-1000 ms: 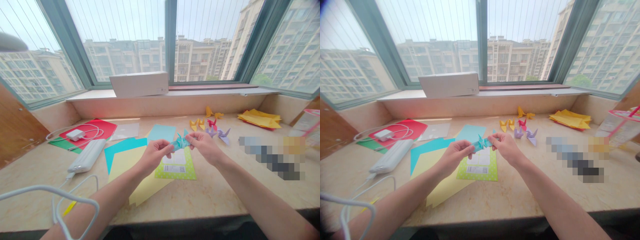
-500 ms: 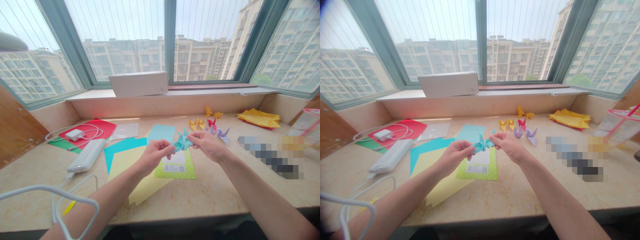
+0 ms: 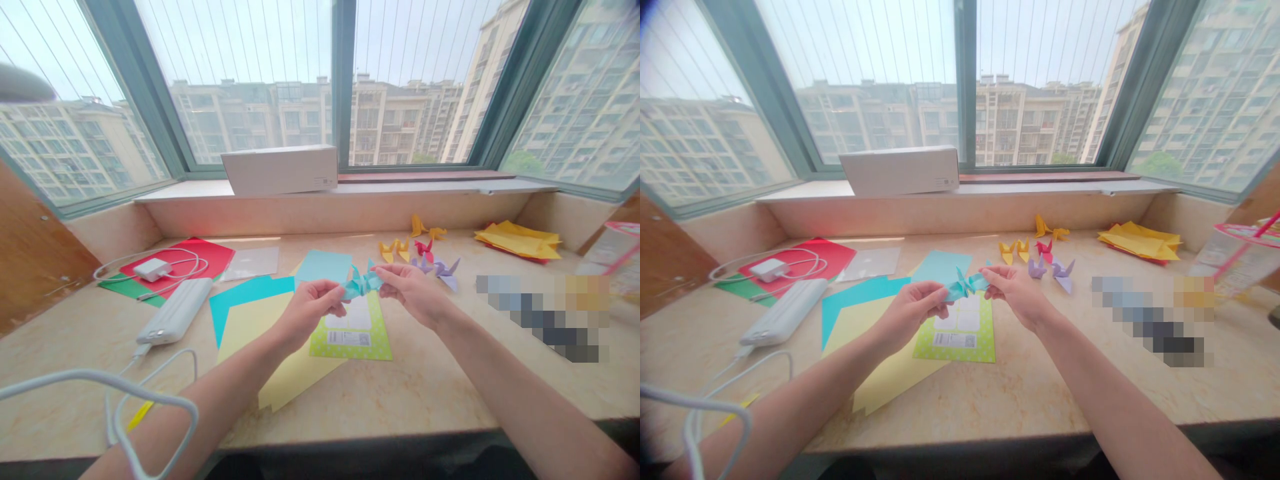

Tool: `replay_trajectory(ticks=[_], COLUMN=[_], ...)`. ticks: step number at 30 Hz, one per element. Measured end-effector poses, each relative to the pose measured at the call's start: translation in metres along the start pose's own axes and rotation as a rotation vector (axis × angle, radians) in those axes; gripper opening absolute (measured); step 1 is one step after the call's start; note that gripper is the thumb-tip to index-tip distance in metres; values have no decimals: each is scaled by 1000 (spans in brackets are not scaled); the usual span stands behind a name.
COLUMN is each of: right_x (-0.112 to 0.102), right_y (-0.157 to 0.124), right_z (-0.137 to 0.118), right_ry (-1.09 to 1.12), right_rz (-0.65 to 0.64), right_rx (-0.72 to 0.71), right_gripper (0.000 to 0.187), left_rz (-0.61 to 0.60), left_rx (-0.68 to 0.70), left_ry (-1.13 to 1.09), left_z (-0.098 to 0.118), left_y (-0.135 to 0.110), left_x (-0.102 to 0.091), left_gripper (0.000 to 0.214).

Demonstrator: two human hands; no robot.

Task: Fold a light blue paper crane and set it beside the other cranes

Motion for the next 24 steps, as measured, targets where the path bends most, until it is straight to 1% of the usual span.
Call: replay_trajectory(ticks=[3, 6, 10, 13, 15, 16, 19, 20, 21, 24], right_x=[-3, -7, -10, -10, -9, -10, -13, -11, -6, 13], right_y=[2, 3, 4, 4, 5, 5, 2, 1, -1, -5], right_z=[1, -1, -6, -7, -6, -7, -11, -13, -13, -11], right_ry=[-1, 22, 50, 28, -39, -102, -333, -390, -430, -521], right_rz=[49, 73, 55, 32, 41, 78, 263, 296, 291, 157], right_rx=[-15, -11, 0, -15, -40, -66, -206, -252, -289, -364], right_gripper=[30, 29, 29, 31, 33, 35, 39, 41, 42, 48], left_rz=[-15, -23, -34, -46, -39, -24, 76, 115, 147, 169], left_rx=[-38, -45, -39, -42, -40, -37, -22, -18, -14, -24], left_ry=[9, 16, -8, -25, -43, -54, -69, -69, -69, -58], left_z=[-2, -2, 1, 3, 4, 4, 3, 3, 2, 0], left_y=[0, 0, -2, -3, -4, -4, -3, -2, -1, -2], left_x=[2, 5, 7, 9, 9, 8, 1, -2, -4, -4], left_gripper=[33, 34, 34, 33, 32, 31, 31, 31, 31, 33])
Point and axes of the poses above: each hand's wrist, its own y-axis towards the middle knuckle, its own x-axis out of the palm, z = x × y, the point moved 5 cm from there along y, towards the middle knuckle, and after that the axes turned 1 degree about z, right-handed, at the moved point
